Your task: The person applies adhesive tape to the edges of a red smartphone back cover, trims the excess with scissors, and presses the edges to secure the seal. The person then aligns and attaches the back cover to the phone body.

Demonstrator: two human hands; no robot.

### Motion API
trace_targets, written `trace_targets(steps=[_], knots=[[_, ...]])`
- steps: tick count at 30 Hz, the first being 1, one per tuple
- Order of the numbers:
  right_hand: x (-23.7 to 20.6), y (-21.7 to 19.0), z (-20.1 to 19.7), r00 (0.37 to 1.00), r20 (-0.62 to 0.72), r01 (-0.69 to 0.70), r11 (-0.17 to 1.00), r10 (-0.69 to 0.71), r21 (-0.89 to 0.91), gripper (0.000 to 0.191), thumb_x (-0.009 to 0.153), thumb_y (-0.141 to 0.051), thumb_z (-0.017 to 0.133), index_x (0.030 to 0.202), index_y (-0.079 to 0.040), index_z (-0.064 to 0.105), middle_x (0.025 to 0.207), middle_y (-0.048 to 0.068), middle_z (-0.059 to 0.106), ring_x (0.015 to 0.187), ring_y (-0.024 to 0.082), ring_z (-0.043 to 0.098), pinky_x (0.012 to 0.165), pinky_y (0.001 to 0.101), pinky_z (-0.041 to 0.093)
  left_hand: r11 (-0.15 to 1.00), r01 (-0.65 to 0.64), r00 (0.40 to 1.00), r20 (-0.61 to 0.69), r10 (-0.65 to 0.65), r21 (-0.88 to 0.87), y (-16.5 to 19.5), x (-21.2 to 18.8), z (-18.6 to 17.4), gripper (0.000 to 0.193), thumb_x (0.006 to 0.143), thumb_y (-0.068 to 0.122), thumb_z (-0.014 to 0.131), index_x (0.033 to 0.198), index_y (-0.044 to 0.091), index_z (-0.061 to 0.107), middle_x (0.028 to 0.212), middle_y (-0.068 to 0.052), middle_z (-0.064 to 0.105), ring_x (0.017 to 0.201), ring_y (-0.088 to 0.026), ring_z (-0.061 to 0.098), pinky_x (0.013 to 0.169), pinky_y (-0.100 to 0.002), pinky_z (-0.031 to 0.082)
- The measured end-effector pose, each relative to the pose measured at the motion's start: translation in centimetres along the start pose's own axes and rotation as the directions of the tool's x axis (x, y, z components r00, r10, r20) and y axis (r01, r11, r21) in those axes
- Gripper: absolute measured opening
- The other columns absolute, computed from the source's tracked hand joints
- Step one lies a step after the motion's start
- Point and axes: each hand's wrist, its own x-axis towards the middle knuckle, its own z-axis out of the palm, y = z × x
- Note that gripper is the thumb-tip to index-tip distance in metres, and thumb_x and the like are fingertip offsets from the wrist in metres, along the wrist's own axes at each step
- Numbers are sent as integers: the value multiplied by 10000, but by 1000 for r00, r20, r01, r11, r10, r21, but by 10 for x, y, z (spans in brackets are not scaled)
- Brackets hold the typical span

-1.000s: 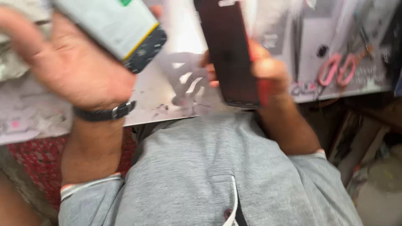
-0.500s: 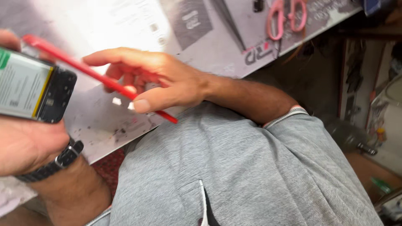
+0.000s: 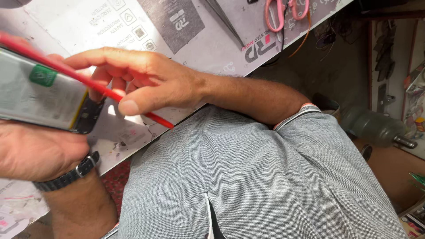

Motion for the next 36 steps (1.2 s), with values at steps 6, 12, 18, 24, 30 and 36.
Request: trace_targets(steps=[6, 12, 18, 24, 30, 36], knots=[[0, -11, 0, 999, -39, -9, 995, 5, -104, 828, 1004, -195, 803, 1637, -79, 282, 1362, 106, 574, 1166, 139, 589, 958, 260, 542, 973, -7, 999, 42, 17, -229, -1, 10, 7, 689, 1079, 644, 432, 1432, 58, 517, 1393, -76, 576, 1254, -230, 564, 1119, -417, 459], [22, -26, 12, 953, -280, -207, 919, 113, -336, 869, 824, -221, 800, 1568, -64, 380, 1366, 93, 622, 1041, 157, 677, 897, 290, 632, 813, 47, 988, 148, 48, -580, -17, 2, -1, 776, 1059, 756, 407, 1447, 93, 520, 1404, -51, 604, 1298, -198, 556, 1198, -377, 411], [47, -11, 37, 966, -146, -15, 515, -214, -857, 715, 935, -216, 912, 1464, -38, 466, 1303, 83, 614, 946, 157, 614, 756, 260, 502, 795, 9, 976, 179, 125, -606, -41, 4, -4, 839, 1078, 754, 344, 1577, 80, 375, 1510, -55, 501, 1414, -200, 468, 1255, -389, 366], [65, -4, 42, 938, 52, 111, 155, -343, -982, 785, 920, -205, 951, 1474, -41, 419, 1322, 92, 573, 1009, 158, 681, 748, 261, 550, 891, -34, 948, 269, 173, -452, -25, 5, -6, 924, 1066, 792, 326, 1639, 68, 294, 1541, -101, 441, 1447, -218, 430, 1270, -439, 382], [70, 0, 50, 948, 8, 55, 138, -319, -989, 786, 909, -212, 943, 1462, -20, 420, 1286, 99, 564, 983, 153, 659, 717, 257, 561, 931, -80, 933, 302, 196, -356, -10, 9, -2, 984, 1003, 822, 289, 1587, 30, 288, 1545, -178, 457, 1380, -262, 501, 1102, -441, 505], [68, 7, 47, 948, -45, 22, 204, -316, -979, 827, 928, -260, 932, 1500, 5, 397, 1276, 88, 567, 986, 150, 652, 722, 249, 584, 919, -84, 936, 287, 205, -385, -11, 7, -2, 941, 1033, 795, 308, 1575, 26, 307, 1525, -177, 462, 1337, -245, 514, 1074, -408, 514]])
